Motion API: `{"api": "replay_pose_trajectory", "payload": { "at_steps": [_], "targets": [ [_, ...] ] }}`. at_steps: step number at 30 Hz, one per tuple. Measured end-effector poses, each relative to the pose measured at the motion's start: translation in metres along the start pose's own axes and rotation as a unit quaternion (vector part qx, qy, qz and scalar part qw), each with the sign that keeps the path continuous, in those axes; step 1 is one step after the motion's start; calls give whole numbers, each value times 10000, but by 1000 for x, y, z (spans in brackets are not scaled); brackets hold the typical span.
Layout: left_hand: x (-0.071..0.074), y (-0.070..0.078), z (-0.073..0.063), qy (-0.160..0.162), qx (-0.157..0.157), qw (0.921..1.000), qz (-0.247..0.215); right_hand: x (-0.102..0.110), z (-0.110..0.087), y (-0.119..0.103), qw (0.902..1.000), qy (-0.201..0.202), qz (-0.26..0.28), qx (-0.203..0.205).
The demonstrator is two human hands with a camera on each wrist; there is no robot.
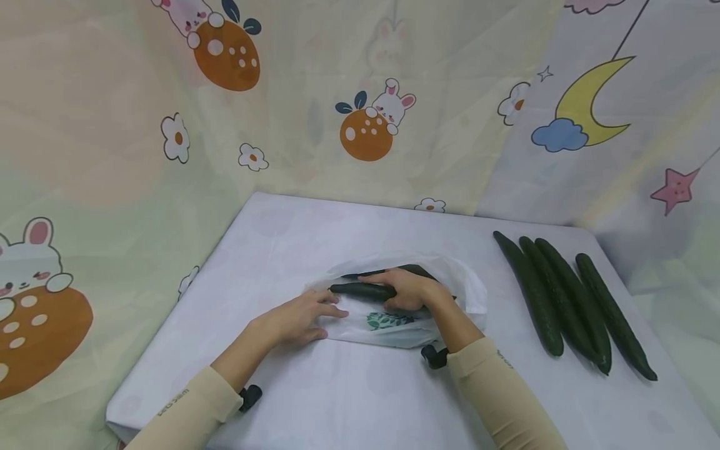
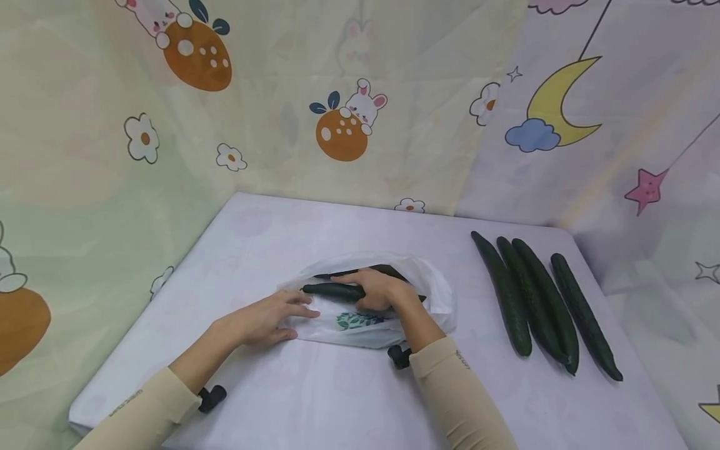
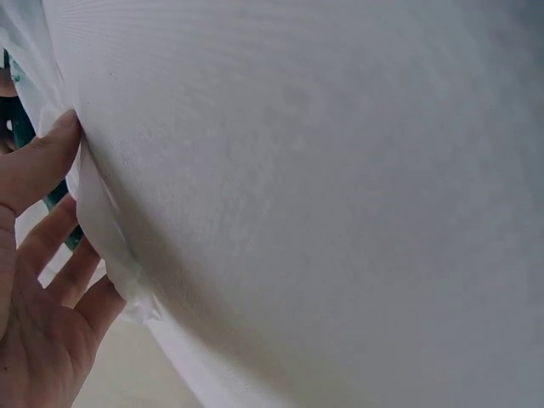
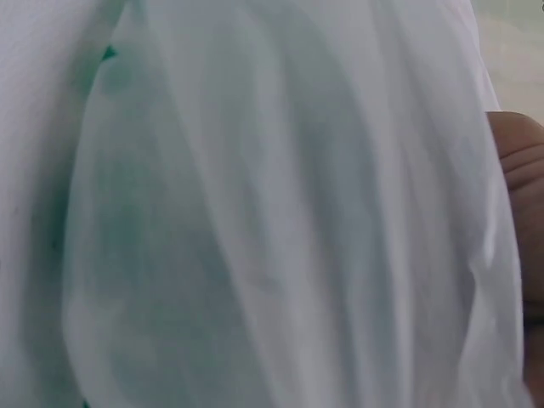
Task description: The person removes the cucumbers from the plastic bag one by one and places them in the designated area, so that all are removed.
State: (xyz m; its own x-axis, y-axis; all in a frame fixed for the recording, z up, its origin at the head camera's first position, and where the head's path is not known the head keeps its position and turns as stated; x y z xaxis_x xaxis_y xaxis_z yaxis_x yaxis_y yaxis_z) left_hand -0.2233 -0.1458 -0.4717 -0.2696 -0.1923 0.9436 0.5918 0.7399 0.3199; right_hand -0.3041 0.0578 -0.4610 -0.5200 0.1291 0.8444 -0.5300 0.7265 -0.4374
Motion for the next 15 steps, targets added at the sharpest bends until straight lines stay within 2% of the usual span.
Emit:
{"api": "replay_pose_trajectory", "payload": {
  "at_steps": [6, 15],
  "targets": [
    [0, -1, 0, -66, 120, 9999, 22, 3, -4, -2, 9997, 29, 83, 241],
    [1, 0, 0, 30, -107, 9999, 113, 14, -11, -8, 9971, 267, 397, 594]
  ]
}}
Point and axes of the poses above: each hand's wrist, its own z-axis towards the middle knuckle, its own x-axis out of the back of the hand, y = z × x, the point moved 6 cm from there along z, towards the middle knuckle, and after that the axes turned 2 degrees about y, right-handed, at the moved point
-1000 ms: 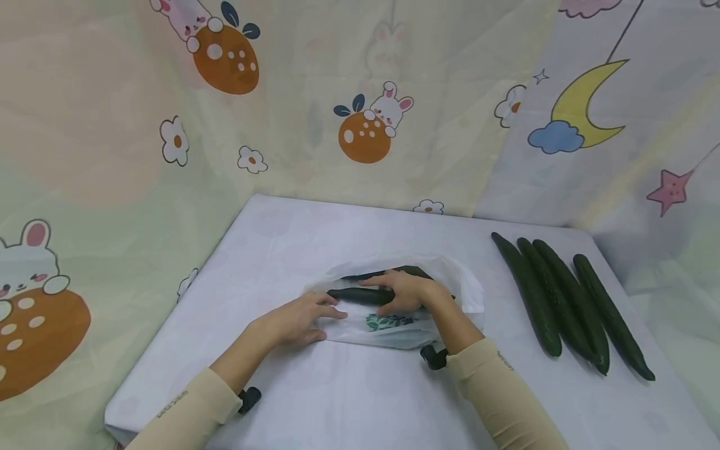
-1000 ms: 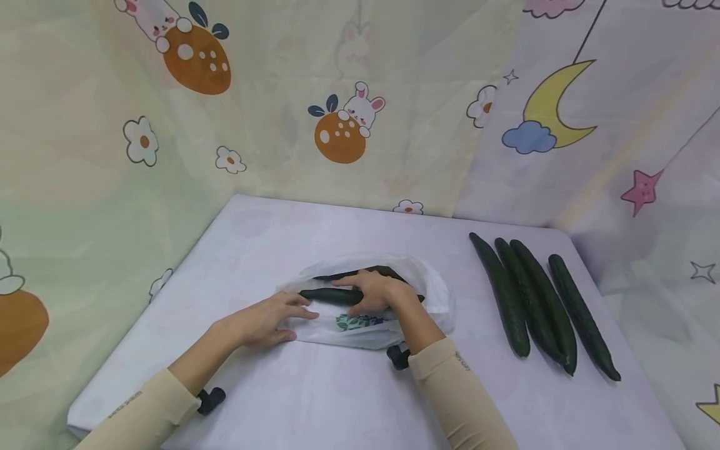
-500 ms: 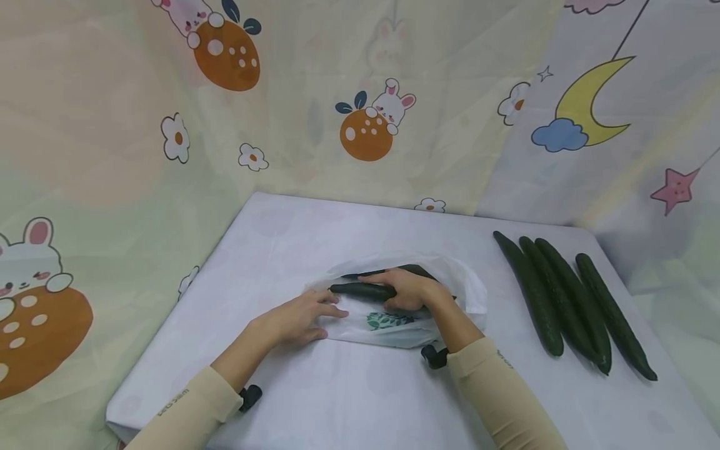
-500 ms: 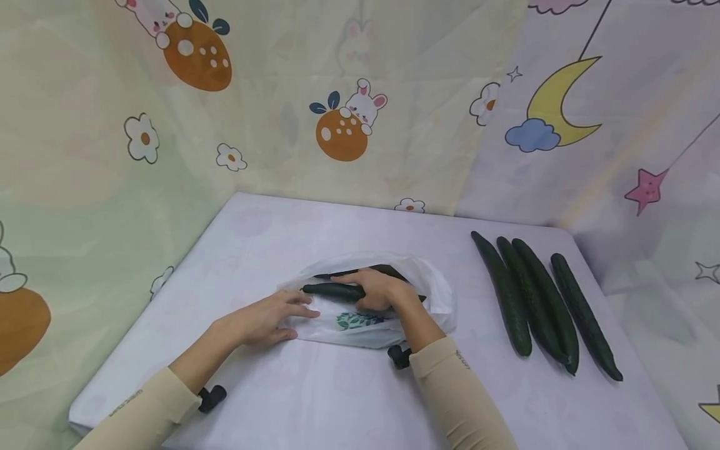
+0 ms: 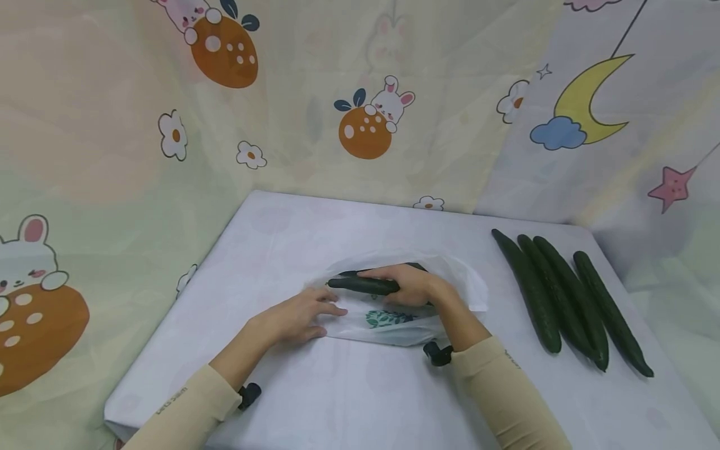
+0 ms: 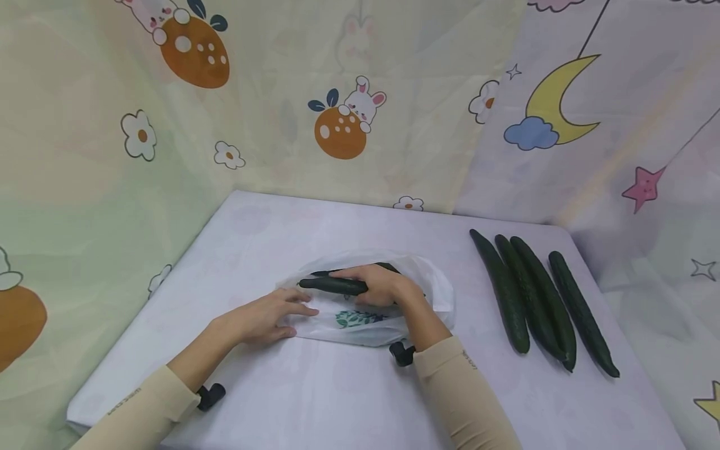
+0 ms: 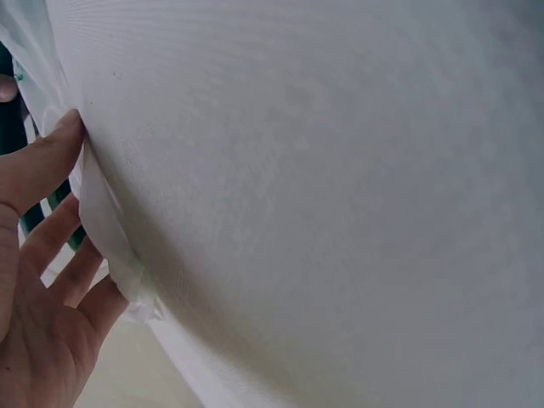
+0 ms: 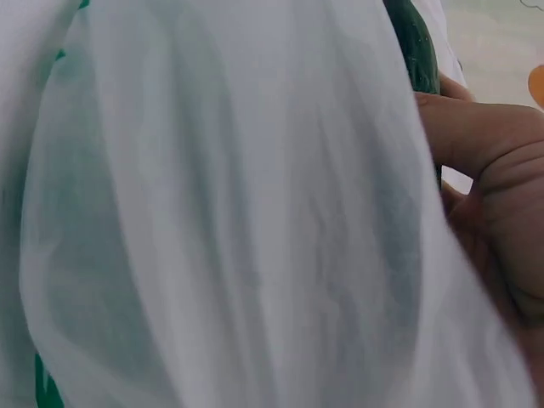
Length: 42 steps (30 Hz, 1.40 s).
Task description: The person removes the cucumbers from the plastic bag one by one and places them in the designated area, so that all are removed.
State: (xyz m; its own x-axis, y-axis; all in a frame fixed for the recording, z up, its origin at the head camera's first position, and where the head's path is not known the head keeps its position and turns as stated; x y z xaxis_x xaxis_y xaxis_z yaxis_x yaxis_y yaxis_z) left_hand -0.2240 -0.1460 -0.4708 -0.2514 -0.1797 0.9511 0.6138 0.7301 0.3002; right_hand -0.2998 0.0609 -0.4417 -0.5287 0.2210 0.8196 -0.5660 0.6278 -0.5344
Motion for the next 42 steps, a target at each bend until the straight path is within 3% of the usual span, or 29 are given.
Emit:
{"api": "replay_pose_trajectory", "payload": {
  "at_steps": [6, 15, 21, 42],
  "targets": [
    [1, 1, 0, 91, -129, 9999, 0, 2, -2, -6, 9999, -25, 59, 121],
    [2, -1, 0, -28, 180, 9998, -12, 8, -6, -13, 9992, 54, 293, 255],
    [1, -2, 1, -92, 186, 9998, -64, 10, -8, -14, 9990, 107, 405, 170],
    [2, -4, 1, -22, 229, 9997, 15, 44, -26, -38, 9922, 856, 544, 724]
  ]
}}
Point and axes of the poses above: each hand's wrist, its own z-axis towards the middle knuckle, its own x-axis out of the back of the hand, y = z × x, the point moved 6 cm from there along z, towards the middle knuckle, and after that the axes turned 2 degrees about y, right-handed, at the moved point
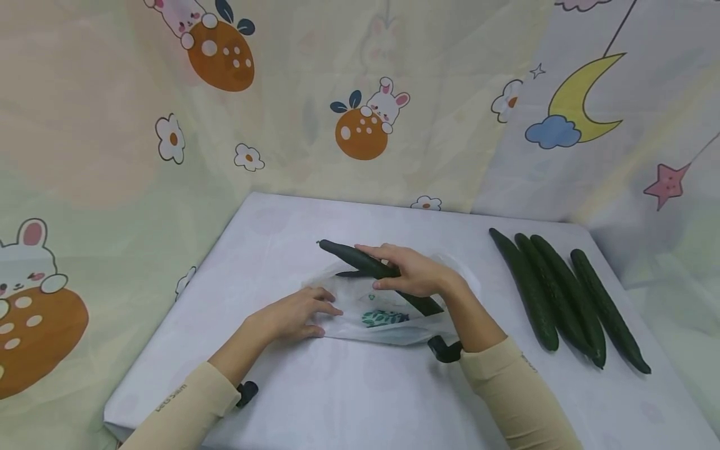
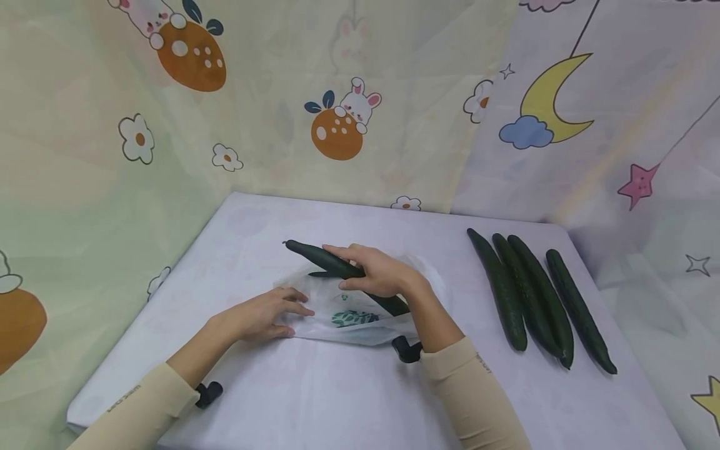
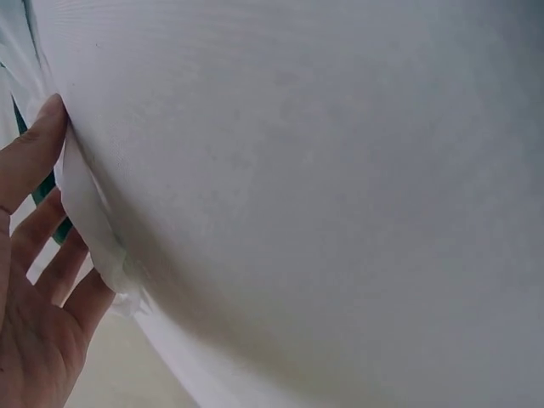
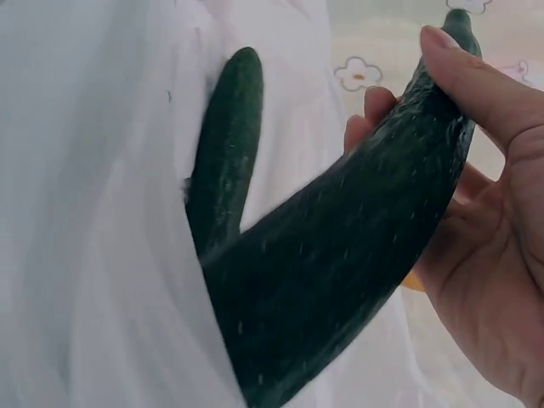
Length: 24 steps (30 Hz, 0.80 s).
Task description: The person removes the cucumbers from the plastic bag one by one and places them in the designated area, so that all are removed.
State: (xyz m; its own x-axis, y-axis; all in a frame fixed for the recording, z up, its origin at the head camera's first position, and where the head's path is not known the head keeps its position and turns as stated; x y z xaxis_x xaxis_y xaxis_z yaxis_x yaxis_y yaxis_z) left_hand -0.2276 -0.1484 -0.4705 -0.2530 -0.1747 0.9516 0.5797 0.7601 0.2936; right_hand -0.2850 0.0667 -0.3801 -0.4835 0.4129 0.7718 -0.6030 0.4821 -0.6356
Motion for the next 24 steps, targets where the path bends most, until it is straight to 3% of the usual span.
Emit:
{"api": "replay_pose_trajectory", "payload": {
  "at_steps": [12, 24],
  "targets": [
    [8, 4, 6, -193, 178, 9995, 182, 27, -9, -8, 9980, 570, 210, 193],
    [6, 3, 11, -232, 248, 9993, 155, 41, -5, -16, 9937, 805, 625, 466]
  ]
}}
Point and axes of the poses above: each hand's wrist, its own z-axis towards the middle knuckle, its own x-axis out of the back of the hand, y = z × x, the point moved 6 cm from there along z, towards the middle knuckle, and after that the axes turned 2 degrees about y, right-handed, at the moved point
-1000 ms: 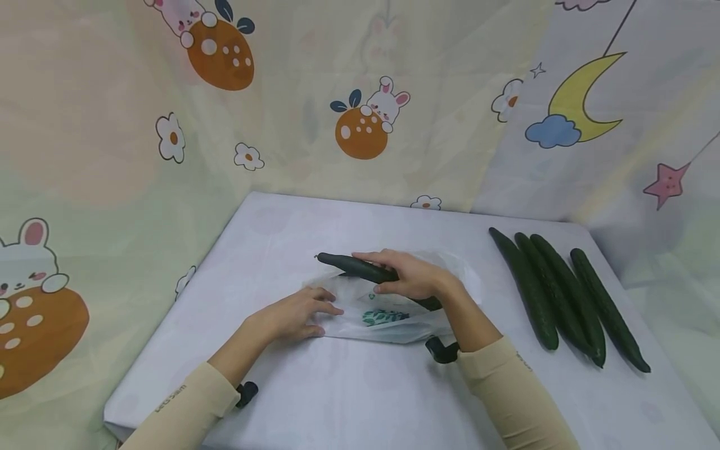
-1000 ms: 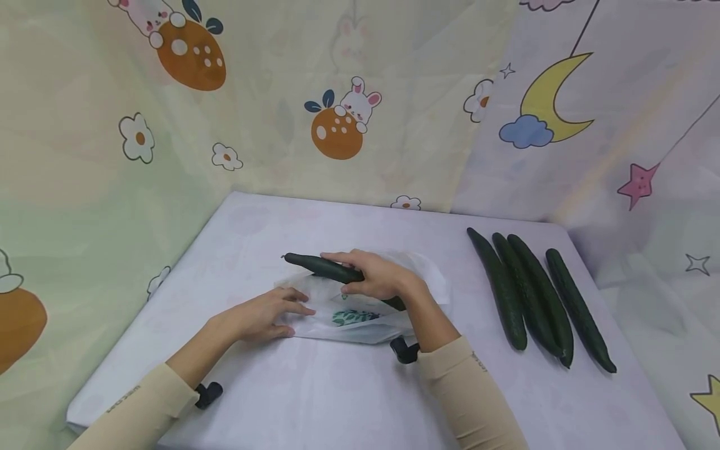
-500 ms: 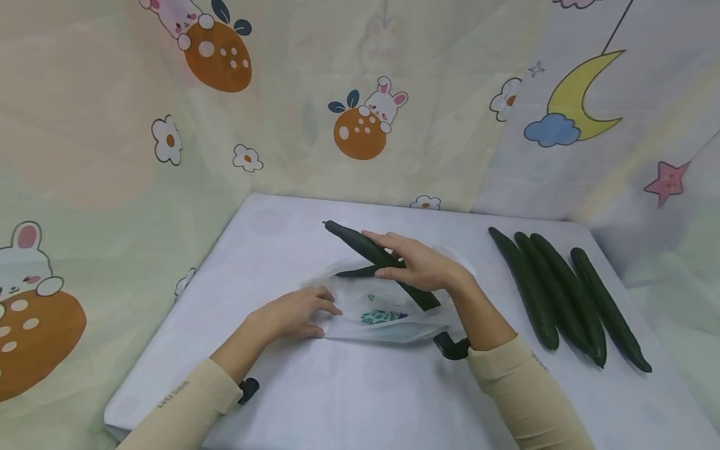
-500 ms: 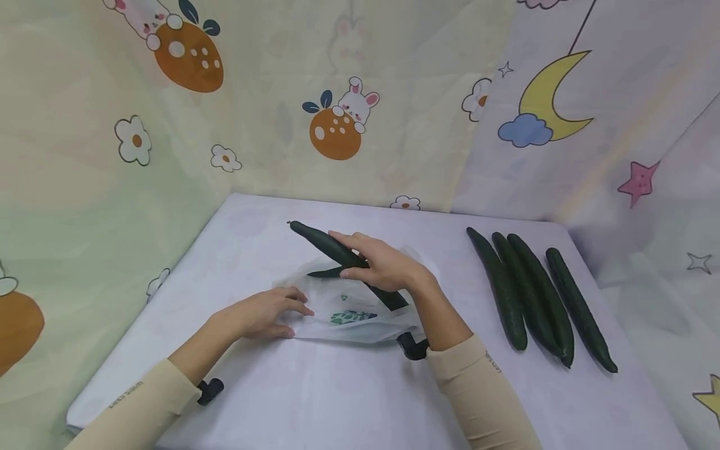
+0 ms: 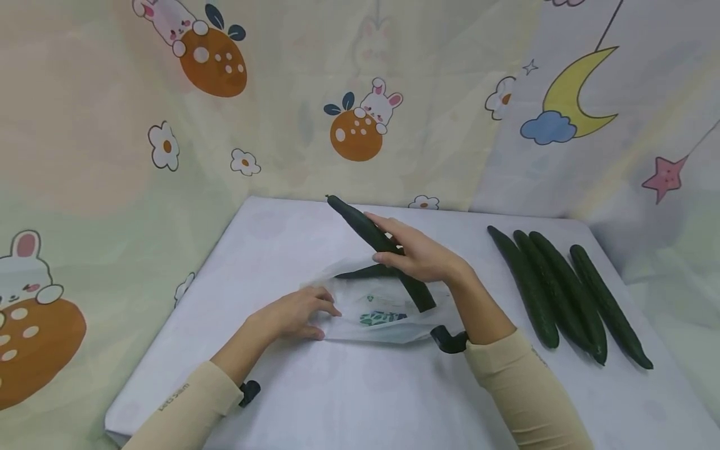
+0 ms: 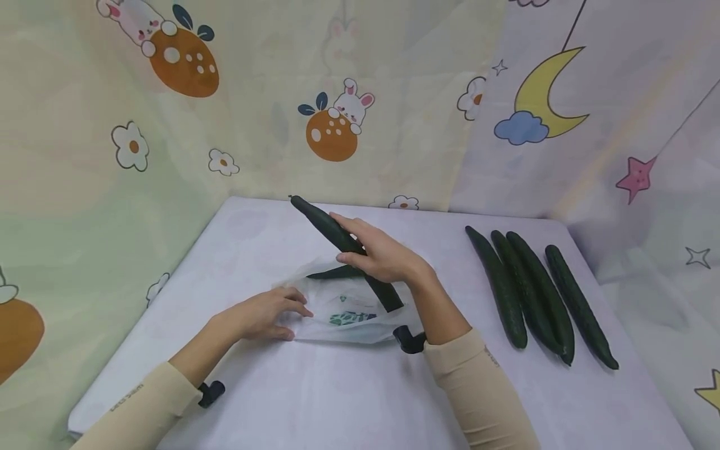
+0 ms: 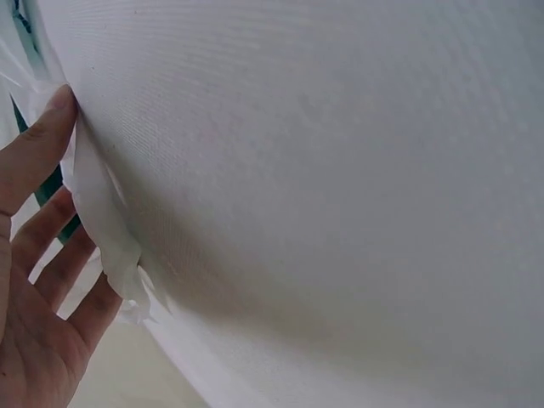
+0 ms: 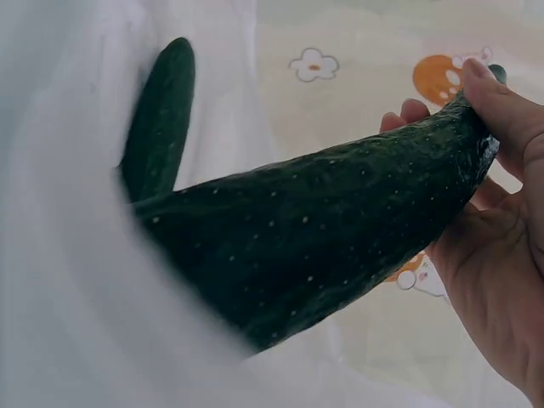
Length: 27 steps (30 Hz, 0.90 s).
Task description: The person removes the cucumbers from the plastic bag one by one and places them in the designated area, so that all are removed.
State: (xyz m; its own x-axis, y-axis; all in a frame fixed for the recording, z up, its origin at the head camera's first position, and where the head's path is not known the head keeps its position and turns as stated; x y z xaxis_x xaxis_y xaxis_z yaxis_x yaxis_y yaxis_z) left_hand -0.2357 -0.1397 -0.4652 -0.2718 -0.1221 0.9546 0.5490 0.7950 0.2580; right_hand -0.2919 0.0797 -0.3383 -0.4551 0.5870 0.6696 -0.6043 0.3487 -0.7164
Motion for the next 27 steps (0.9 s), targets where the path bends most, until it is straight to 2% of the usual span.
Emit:
{"api": "replay_pose_trajectory", "payload": {
  "at_steps": [7, 16, 22, 27],
  "targets": [
    [-2, 0, 1, 25, -21, 10000, -50, 6, 7, -12, 9988, 227, 386, 196],
    [-2, -1, 1, 65, -23, 9999, -84, 9, 11, -14, 9964, 408, 743, -55],
    [-4, -1, 1, 93, -17, 9999, -45, 14, 13, -20, 9902, 665, 1211, 223],
    [-2, -2, 0, 105, -10, 9999, -70, 20, 14, -29, 9860, 777, 1397, 479]
  ]
}}
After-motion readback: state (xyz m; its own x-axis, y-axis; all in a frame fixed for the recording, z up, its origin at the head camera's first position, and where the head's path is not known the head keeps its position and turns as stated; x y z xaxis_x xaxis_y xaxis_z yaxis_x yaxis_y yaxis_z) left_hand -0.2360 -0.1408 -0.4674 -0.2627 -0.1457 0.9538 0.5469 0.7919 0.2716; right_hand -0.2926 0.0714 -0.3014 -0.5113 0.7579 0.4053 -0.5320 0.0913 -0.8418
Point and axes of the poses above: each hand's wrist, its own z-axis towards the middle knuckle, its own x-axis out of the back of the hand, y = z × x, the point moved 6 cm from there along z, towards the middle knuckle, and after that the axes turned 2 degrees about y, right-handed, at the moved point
